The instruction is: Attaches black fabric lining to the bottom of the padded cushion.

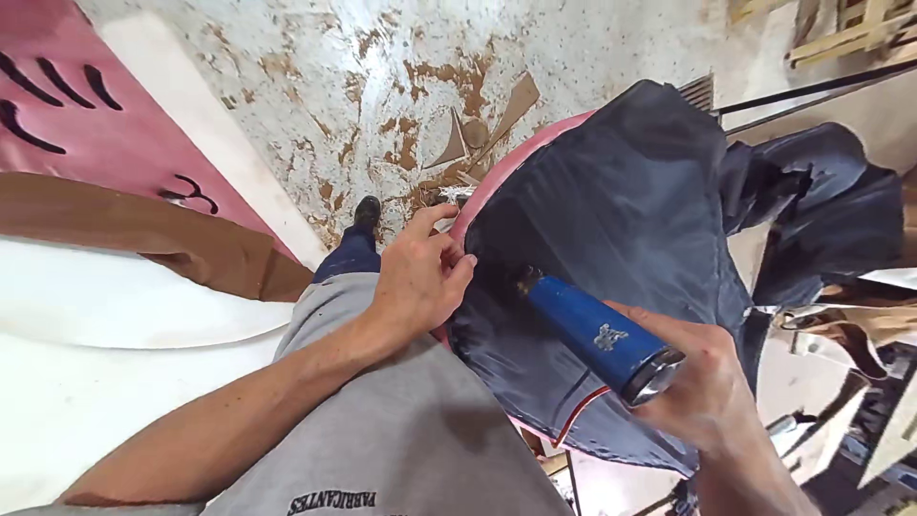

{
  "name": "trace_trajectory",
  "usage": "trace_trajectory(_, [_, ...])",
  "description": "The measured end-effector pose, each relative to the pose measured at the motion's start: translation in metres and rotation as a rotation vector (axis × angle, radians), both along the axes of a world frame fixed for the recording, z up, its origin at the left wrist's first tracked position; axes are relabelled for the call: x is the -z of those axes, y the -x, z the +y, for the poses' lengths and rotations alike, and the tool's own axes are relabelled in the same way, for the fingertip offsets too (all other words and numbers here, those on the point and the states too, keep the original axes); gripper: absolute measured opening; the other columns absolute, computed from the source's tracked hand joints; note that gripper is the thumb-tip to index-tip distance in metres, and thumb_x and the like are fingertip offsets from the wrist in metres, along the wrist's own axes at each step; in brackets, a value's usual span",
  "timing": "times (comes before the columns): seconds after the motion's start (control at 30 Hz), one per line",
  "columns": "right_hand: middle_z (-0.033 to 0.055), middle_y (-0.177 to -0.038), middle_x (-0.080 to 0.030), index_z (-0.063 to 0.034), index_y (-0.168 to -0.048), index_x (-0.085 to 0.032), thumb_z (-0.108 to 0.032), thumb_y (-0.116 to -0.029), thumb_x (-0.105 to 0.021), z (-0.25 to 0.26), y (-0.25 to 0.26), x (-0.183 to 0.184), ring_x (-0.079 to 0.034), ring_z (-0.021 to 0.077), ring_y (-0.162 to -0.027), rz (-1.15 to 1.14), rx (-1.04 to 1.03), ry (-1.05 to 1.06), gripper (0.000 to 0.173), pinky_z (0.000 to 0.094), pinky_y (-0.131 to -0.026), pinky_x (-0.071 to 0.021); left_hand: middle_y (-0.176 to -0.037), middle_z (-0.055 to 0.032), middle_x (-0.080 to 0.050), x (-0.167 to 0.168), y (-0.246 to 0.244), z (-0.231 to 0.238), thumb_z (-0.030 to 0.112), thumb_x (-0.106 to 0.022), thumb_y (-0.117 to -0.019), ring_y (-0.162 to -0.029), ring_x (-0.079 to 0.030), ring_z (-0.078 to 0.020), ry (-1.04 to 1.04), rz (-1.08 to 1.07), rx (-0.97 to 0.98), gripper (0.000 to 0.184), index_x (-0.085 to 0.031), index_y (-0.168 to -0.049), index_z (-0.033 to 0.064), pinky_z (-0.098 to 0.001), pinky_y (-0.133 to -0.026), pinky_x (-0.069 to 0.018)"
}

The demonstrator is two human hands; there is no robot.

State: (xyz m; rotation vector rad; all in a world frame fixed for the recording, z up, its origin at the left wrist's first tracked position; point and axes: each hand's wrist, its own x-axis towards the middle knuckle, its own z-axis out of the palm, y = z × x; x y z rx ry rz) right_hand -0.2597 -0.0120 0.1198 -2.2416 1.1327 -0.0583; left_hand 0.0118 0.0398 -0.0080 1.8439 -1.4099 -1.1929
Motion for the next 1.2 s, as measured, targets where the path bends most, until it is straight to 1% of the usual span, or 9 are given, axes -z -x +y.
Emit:
trace_trajectory(0.13, [0.0033, -0.092, -0.077, -0.0108, -0.115, -0.074, -0.037, -0.0865, -0.067, -0.006, -0.009, -0.002, -0.071, 0.0028, -0.083, 0.039, -0.027, -0.003, 0.039, 0.0238, -0.069, -0.0559, -0.138, -0.0052, -0.061, 0.001, 0.001, 0.001, 0.030, -0.070, -0.0924, -0.085, -0.068, -0.0085, -0.057, 0.031, -0.068, 0.023, -0.072, -0.080, 0.0111, -0.0330, -0.073, -0.0592])
trace_trajectory(0.27, [0.0038, -0.085, -0.076, -0.0108, -0.112, -0.075, -0.036, -0.0866, -0.066, -0.013, -0.025, 0.003, -0.071, 0.0096, -0.075, 0.094, -0.070, 0.026, 0.037, 0.0316, -0.061, -0.0543, -0.132, -0.0051, -0.063, 0.005, 0.002, 0.001, 0.029, -0.072, -0.0895, -0.084, -0.068, -0.0100, -0.057, 0.042, -0.118, 0.023, -0.069, -0.074, 0.0117, -0.0348, -0.071, -0.0585])
trace_trajectory(0.37, [0.0037, -0.081, -0.075, -0.0118, -0.110, -0.075, -0.037, -0.0867, -0.064, -0.018, -0.036, 0.010, -0.070, 0.0128, -0.069, 0.135, -0.088, 0.042, 0.036, 0.0355, -0.056, -0.0517, -0.128, -0.0063, -0.065, 0.011, -0.002, 0.004, 0.032, -0.076, -0.0886, -0.092, -0.069, -0.0126, -0.158, 0.148, -0.172, 0.026, -0.064, -0.088, 0.0099, -0.0363, -0.077, -0.0594])
trace_trajectory(0.43, [0.0036, -0.079, -0.074, -0.0128, -0.109, -0.076, -0.037, -0.0866, -0.064, -0.020, -0.041, 0.015, -0.069, 0.0136, -0.068, 0.156, -0.088, 0.037, 0.035, 0.0369, -0.055, -0.0512, -0.106, -0.0023, -0.072, 0.017, -0.004, 0.008, 0.038, -0.077, -0.0887, -0.076, -0.068, -0.0096, -0.246, 0.218, -0.212, 0.033, -0.062, -0.103, 0.0123, -0.0351, -0.070, -0.0579])
trace_trajectory(0.47, [0.0035, -0.080, -0.074, -0.0129, -0.109, -0.076, -0.037, -0.0864, -0.064, -0.021, -0.043, 0.017, -0.069, 0.0136, -0.068, 0.161, -0.090, 0.032, 0.035, 0.0370, -0.055, -0.0512, -0.090, 0.0002, -0.070, 0.020, -0.004, 0.009, 0.039, -0.076, -0.0887, -0.069, -0.066, -0.0084, -0.252, 0.240, -0.223, 0.033, -0.062, -0.104, 0.0135, -0.0333, -0.065, -0.0568])
trace_trajectory(0.53, [0.0033, -0.080, -0.075, -0.0131, -0.109, -0.076, -0.037, -0.0858, -0.065, -0.023, -0.047, 0.019, -0.070, 0.0131, -0.070, 0.167, -0.094, 0.018, 0.035, 0.0363, -0.056, -0.0520, -0.081, 0.0024, -0.068, 0.023, -0.005, 0.011, 0.039, -0.075, -0.0893, -0.066, -0.065, -0.0067, -0.247, 0.276, -0.220, 0.031, -0.061, -0.103, 0.0142, -0.0311, -0.063, -0.0567])
trace_trajectory(0.93, [0.0046, -0.081, -0.075, -0.0123, -0.111, -0.076, -0.037, -0.0860, -0.064, -0.032, -0.062, 0.024, -0.070, 0.0149, -0.069, 0.209, -0.157, 0.009, 0.037, 0.0377, -0.056, -0.0520, -0.079, 0.0029, -0.070, 0.022, -0.012, 0.008, 0.037, -0.075, -0.0901, -0.066, -0.067, -0.0069, -0.320, 0.368, -0.209, 0.028, -0.064, -0.103, 0.0144, -0.0321, -0.065, -0.0584])
trace_trajectory(1.1, [0.0062, -0.077, -0.073, -0.0100, -0.104, -0.075, -0.038, -0.0844, -0.062, -0.035, -0.059, 0.021, -0.069, 0.0184, -0.066, 0.243, -0.171, 0.043, 0.037, 0.0411, -0.053, -0.0494, -0.077, 0.0038, -0.068, 0.023, -0.011, 0.009, 0.037, -0.075, -0.0900, -0.066, -0.066, -0.0062, -0.302, 0.350, -0.199, 0.027, -0.064, -0.102, 0.0152, -0.0319, -0.064, -0.0569])
trace_trajectory(1.2, [0.0072, -0.083, -0.075, -0.0089, -0.109, -0.074, -0.039, -0.0854, -0.064, -0.039, -0.051, 0.008, -0.071, 0.0153, -0.072, 0.220, -0.159, 0.081, 0.039, 0.0370, -0.058, -0.0532, -0.084, 0.0036, -0.071, 0.025, -0.012, 0.013, 0.038, -0.071, -0.0923, -0.071, -0.069, -0.0046, -0.267, 0.385, -0.198, 0.028, -0.064, -0.106, 0.0147, -0.0290, -0.068, -0.0598])
